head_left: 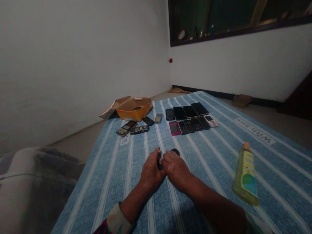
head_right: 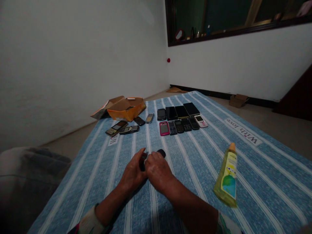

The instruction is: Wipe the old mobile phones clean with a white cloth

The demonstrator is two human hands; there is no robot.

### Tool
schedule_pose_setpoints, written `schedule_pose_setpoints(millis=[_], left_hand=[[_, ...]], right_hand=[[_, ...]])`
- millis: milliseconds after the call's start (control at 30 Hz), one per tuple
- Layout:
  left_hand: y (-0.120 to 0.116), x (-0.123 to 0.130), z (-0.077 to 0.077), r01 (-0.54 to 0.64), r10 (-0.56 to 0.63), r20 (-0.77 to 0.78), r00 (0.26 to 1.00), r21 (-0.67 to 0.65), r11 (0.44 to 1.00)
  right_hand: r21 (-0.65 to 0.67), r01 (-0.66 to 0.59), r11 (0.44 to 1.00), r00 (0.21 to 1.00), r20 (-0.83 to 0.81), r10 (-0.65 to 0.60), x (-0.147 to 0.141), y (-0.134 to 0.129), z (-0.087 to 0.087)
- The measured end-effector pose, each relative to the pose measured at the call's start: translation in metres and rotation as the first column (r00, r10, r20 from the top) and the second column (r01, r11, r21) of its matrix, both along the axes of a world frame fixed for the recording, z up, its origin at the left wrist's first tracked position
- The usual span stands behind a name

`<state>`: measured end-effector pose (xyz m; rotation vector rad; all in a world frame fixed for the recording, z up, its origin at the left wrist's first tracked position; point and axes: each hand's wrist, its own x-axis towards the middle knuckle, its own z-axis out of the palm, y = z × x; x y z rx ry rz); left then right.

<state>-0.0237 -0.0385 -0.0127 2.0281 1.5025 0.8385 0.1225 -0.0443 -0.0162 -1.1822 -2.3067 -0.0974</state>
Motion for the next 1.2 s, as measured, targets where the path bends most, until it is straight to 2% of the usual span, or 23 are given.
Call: schedule_pose_setpoints(millis=[100,167,233,367,533,633,767,900,1067,1133,1200], left_hand=[[0.0,0.0,-0.001,-0.014,0.014,-0.014,1.0,0.003,1.0],[0.0,0.001,0.0,-0.022,0.022,-0.036,0.999,0.008,1.0],[0.001,0.003,0.003,-0.024,0.025,-0.076,0.997,0.011,1.0],[0.004,0.015,0.013,-0.012,0.018,-0.246,0.969,0.029,1.0],[0.013,0.038,0.024,0.003,0.03,-0.45,0.893,0.074,0.997],[0.022,0.049,0.032,-0.014,0.042,-0.51,0.859,0.059,0.998],[0.033,0.055,0.038,-0.003,0.007,-0.533,0.846,0.008,1.0],[0.039,0.053,0.038,0.013,-0.011,-0.443,0.897,0.001,1.0],[0.035,0.047,0.04,0.042,-0.021,-0.155,0.988,0.133,0.99],[0.031,0.045,0.041,0.061,-0.049,-0.068,0.996,0.186,0.981],[0.028,0.045,0.041,0.082,-0.082,-0.012,0.997,0.214,0.973]], right_hand=[[-0.068,0.104,0.992,0.995,0.012,-0.103,0.01,0.008,0.003],[-0.135,0.21,0.968,0.977,-0.01,-0.213,0.025,0.016,0.005],[-0.2,0.26,0.945,0.959,-0.058,-0.276,0.039,0.024,0.005],[-0.257,0.244,0.935,0.923,-0.236,-0.305,0.055,0.037,0.0],[-0.216,0.23,0.949,0.858,-0.416,-0.302,0.057,0.045,-0.01],[-0.211,0.197,0.957,0.838,-0.471,-0.276,0.057,0.047,-0.011],[-0.236,0.153,0.96,0.762,-0.59,-0.266,0.057,0.049,-0.011],[-0.248,0.164,0.955,0.693,-0.66,-0.29,0.057,0.051,-0.007],[-0.207,0.135,0.969,0.508,-0.825,-0.247,0.057,0.046,0.01],[-0.144,0.115,0.983,0.505,-0.843,-0.183,0.057,0.041,0.018],[-0.055,0.099,0.994,0.552,-0.828,-0.101,0.055,0.034,0.025]])
